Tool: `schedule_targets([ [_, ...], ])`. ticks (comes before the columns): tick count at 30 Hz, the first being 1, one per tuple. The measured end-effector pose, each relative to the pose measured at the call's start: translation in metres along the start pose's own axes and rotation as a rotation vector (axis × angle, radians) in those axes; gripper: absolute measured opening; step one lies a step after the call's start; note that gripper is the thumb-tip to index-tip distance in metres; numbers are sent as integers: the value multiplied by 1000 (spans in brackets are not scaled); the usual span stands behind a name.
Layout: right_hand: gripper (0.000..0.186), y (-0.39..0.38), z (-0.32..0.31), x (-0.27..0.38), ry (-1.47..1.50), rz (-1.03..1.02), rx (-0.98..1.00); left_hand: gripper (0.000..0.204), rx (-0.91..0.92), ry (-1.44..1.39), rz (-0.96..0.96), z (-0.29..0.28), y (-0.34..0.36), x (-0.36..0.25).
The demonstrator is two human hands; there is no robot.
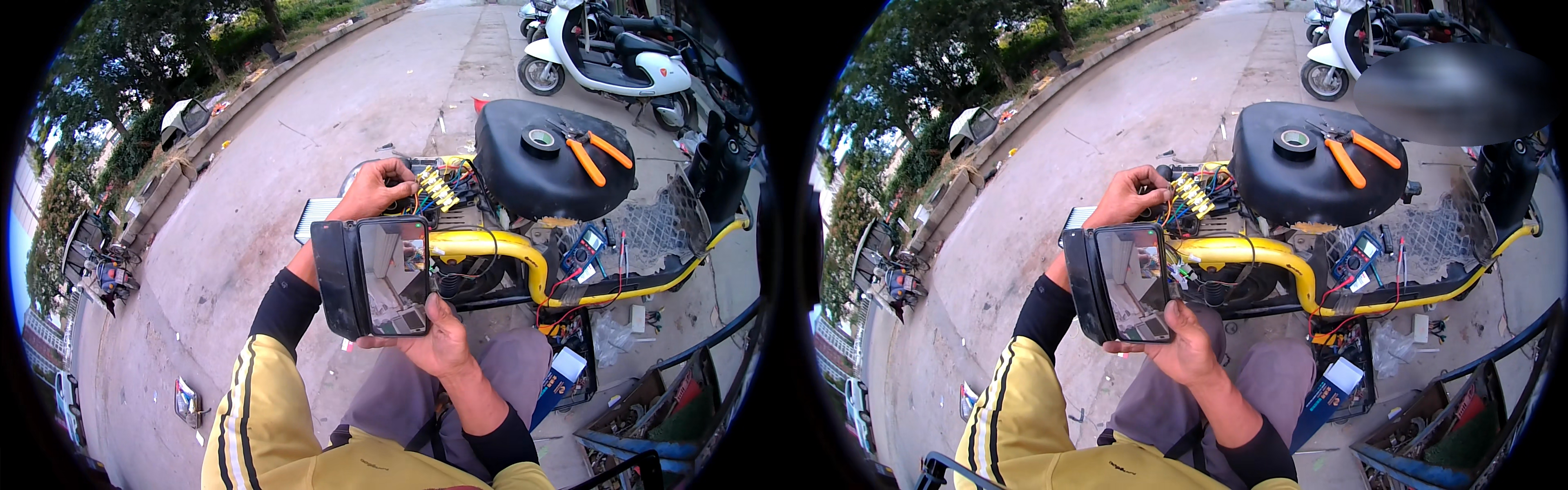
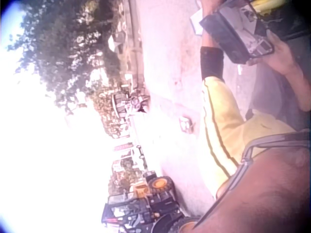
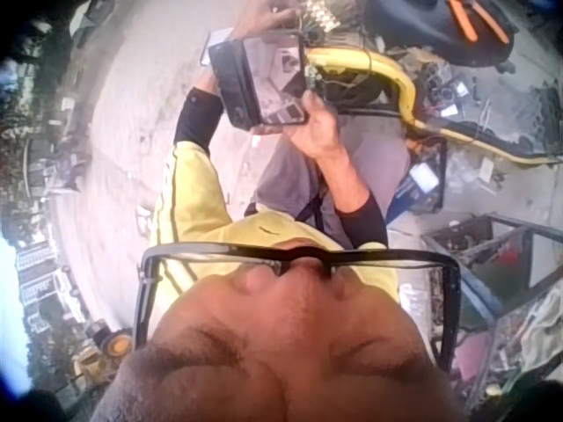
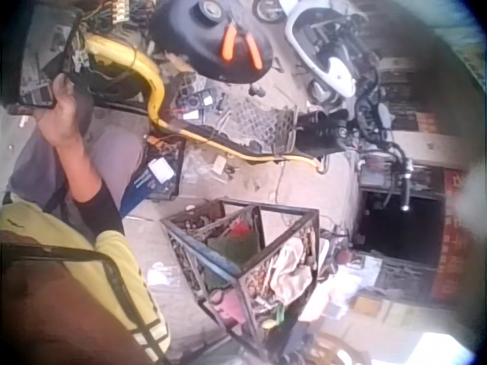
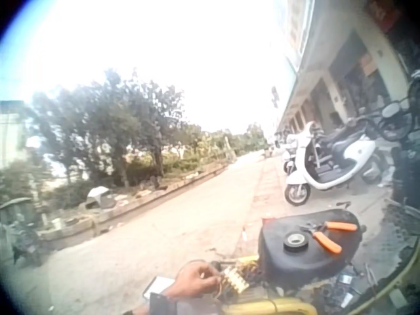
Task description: The person sits on the ground and works on the exposed wiring of a yellow electric scooter. They use a smartphone to view a reference image and a multimeter to test electrical connections in the wiring harness.
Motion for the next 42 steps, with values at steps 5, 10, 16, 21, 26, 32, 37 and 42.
schedule_targets([
  [5,75,-3,3,-1,3,-9,-11,12,13,-20,-3,2,1,3],
  [10,73,-2,7,-1,26,-21,-26,13,14,22,-28,1,1,3],
  [16,65,-1,12,-1,51,-37,-25,15,29,-90,43,-1,3,11],
  [21,62,1,11,-2,81,-20,-2,18,41,-144,68,2,9,13],
  [26,47,1,1,-16,163,10,18,17,29,-173,55,-2,2,15],
  [32,39,2,1,-18,191,20,-32,16,64,-167,-35,0,6,10],
  [37,39,4,7,-17,203,25,-35,17,56,-164,-34,-2,6,11],
  [42,40,7,6,-19,204,18,-17,21,56,-191,-17,-3,5,8],
])
Point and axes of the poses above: each hand's wrist, its own y-axis towards the middle knuckle, its own z-axis out of the palm, x = y × z, the point moved 3 cm from there along y, towards the middle knuckle, and after that the axes turned 3 degrees about -x, right-handed, at the moved point
